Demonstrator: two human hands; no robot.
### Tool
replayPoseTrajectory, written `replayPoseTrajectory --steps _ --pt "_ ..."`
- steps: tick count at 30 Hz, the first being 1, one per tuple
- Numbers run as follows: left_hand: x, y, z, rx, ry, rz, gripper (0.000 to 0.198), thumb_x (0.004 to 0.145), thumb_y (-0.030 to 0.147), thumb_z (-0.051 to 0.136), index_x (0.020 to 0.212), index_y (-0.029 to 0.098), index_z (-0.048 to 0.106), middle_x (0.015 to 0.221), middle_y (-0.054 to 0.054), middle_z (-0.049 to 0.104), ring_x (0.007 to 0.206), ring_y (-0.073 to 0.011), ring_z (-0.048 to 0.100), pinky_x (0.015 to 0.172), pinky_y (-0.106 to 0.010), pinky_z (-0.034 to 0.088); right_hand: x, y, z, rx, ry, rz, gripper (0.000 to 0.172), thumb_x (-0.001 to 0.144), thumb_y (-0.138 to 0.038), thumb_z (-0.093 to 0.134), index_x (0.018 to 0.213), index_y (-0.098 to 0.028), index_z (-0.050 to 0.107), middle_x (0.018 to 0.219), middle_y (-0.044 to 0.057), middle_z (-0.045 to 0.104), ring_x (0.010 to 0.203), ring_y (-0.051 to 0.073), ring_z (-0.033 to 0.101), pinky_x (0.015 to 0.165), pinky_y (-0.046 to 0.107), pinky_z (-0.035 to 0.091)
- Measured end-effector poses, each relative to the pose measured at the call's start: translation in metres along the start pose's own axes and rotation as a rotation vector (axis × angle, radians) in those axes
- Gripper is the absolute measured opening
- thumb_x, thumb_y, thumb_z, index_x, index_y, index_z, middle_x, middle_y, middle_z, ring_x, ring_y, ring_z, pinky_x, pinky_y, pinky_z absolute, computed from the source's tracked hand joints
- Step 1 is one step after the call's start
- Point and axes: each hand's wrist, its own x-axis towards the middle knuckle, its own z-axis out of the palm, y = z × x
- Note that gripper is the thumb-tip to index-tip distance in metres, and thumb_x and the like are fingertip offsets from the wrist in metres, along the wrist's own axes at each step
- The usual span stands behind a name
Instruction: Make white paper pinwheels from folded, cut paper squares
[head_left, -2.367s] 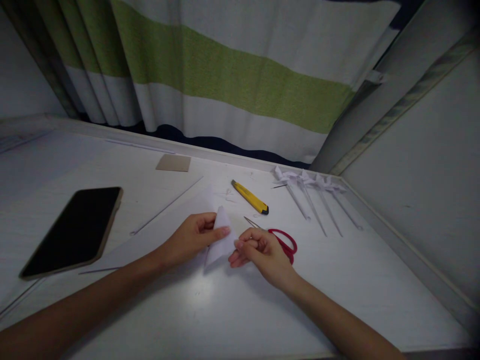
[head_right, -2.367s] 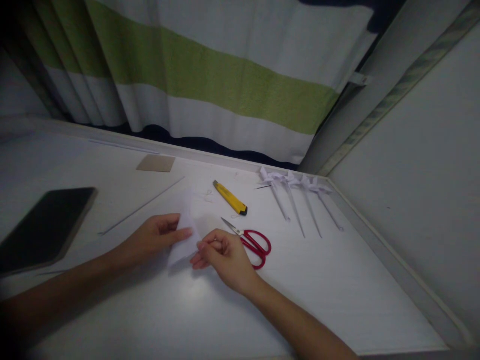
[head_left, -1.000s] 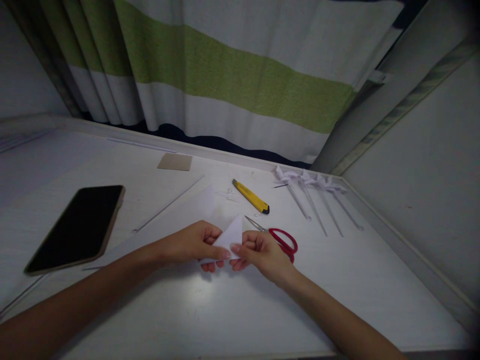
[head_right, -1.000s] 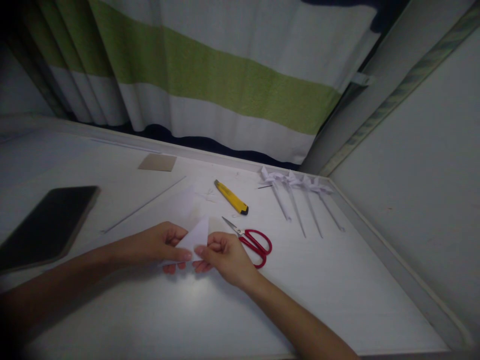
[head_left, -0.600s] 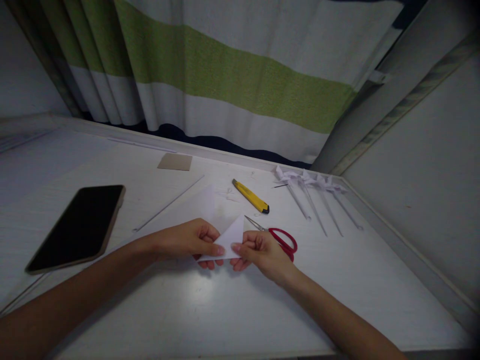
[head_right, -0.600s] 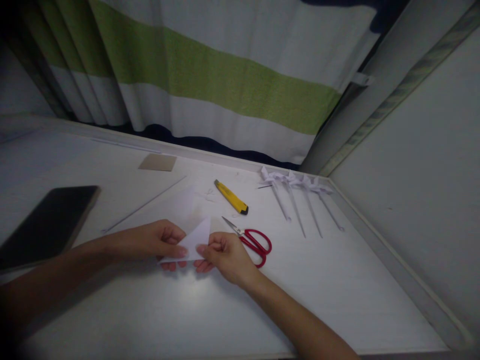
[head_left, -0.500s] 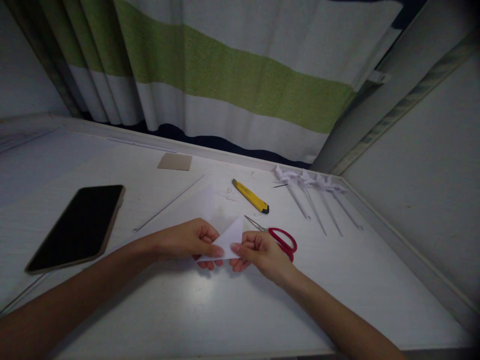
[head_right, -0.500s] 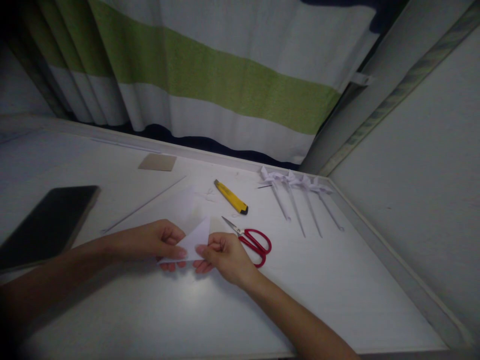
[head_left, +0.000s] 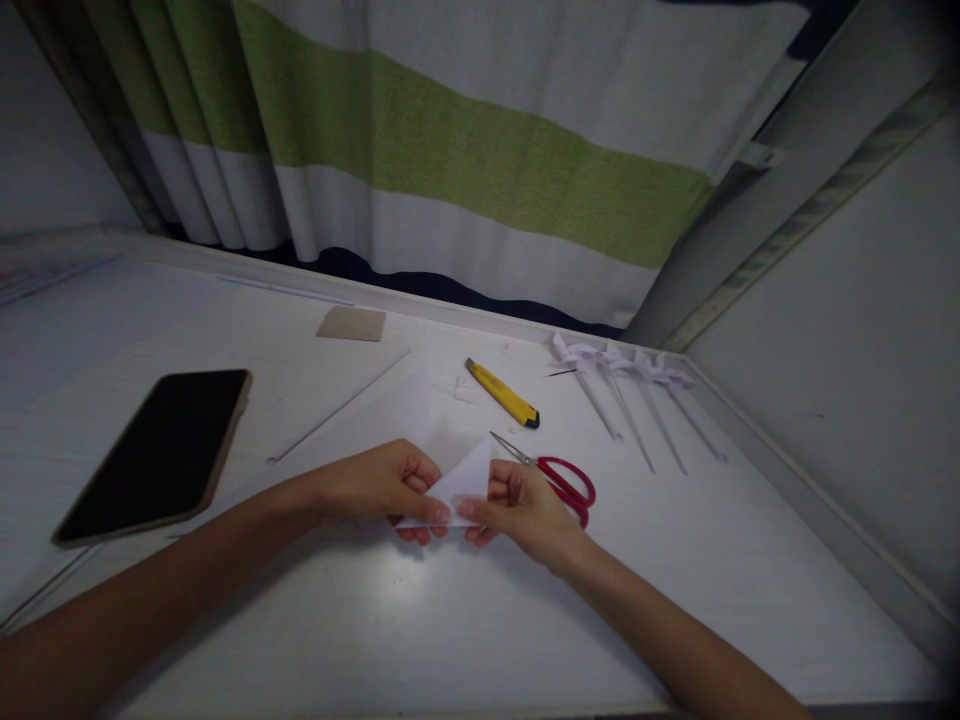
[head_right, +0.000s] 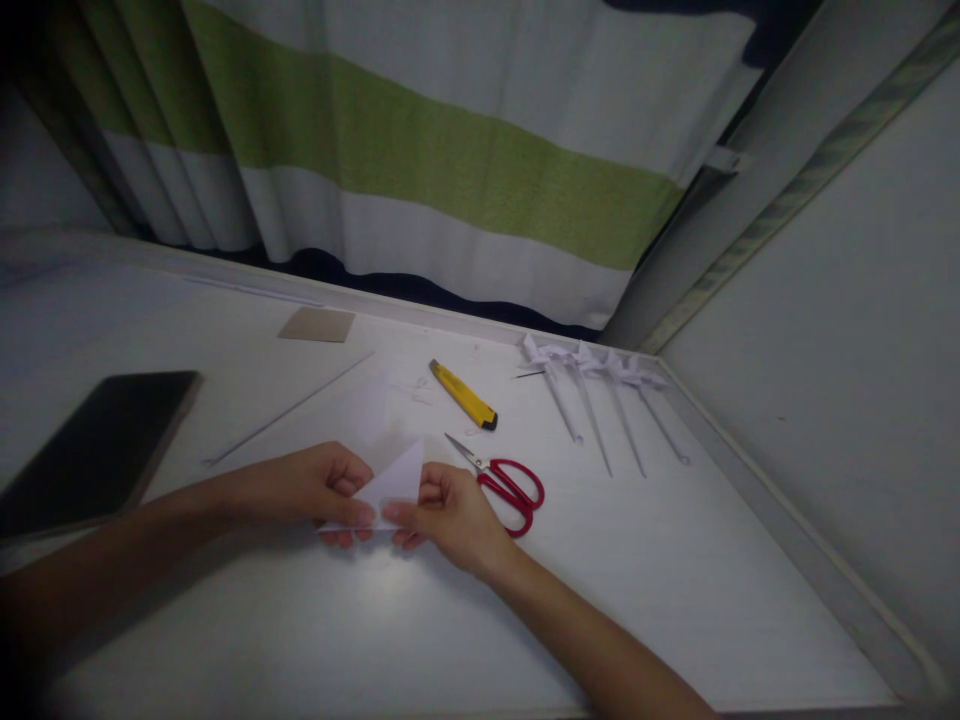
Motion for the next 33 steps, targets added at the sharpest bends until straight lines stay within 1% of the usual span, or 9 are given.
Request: replayPoseTrajectory --steps 4,8,14,20,26,33 --pt "0.0001 0.0016 -0.0005 -0.002 -0.007 -0.020 0.013 0.065 0.027 0.065 0.067 0.014 0.063 0.056 0.003 0.061 0.051 -0.0071 0.054 0.050 -0.016 0.039 0.0004 0.0012 0.0004 0.001 0.014 0.000 0.036 0.054 -0.037 0.071 0.077 -0.011 0.059 0.059 0.000 0.062 0.044 0.007 0.055 0.043 0.019 0.046" --pt "-0.0043 0.0027 -0.0056 0.008 -0.023 -0.043 0.014 0.065 0.029 0.065 0.067 0.015 0.063 0.056 0.003 0.062 0.052 -0.0077 0.055 0.052 -0.017 0.041 0.0017 0.0025 -0.0015 -0.009 0.026 0.007 0.033 0.057 -0.037 0.068 0.075 -0.011 0.059 0.055 0.000 0.061 0.042 0.007 0.055 0.042 0.018 0.046" --pt "-0.0073 0.0033 -0.0092 0.022 -0.021 -0.085 0.014 0.064 0.029 0.065 0.065 0.015 0.063 0.061 0.002 0.066 0.054 -0.0085 0.058 0.052 -0.017 0.042 0.0019 0.0025 -0.0017 -0.010 0.017 0.019 0.031 0.060 -0.035 0.067 0.077 -0.011 0.059 0.057 0.001 0.062 0.042 0.007 0.056 0.042 0.017 0.047" --pt "-0.0076 0.0049 -0.0069 0.018 -0.007 -0.090 0.014 0.063 0.028 0.066 0.061 0.015 0.061 0.058 0.002 0.065 0.054 -0.0091 0.059 0.052 -0.018 0.042 0.0013 0.0011 0.0004 -0.001 0.026 0.015 0.031 0.058 -0.035 0.068 0.076 -0.011 0.059 0.057 0.000 0.062 0.042 0.007 0.055 0.042 0.018 0.047" --pt "-0.0062 0.0023 -0.0075 0.020 0.014 -0.135 0.017 0.058 0.028 0.070 0.058 0.015 0.058 0.055 0.003 0.064 0.055 -0.0101 0.059 0.052 -0.019 0.042 0.0014 0.0004 -0.0010 0.002 0.044 0.023 0.034 0.055 -0.036 0.070 0.076 -0.011 0.060 0.057 0.000 0.062 0.042 0.008 0.055 0.043 0.019 0.047" --pt "-0.0068 0.0007 -0.0094 0.013 -0.003 -0.159 0.021 0.059 0.029 0.068 0.053 0.014 0.055 0.056 0.001 0.066 0.053 -0.0102 0.058 0.051 -0.020 0.043 0.0008 -0.0033 -0.0018 0.000 0.056 0.045 0.032 0.056 -0.036 0.069 0.073 -0.011 0.059 0.056 0.000 0.062 0.041 0.007 0.056 0.043 0.018 0.047"
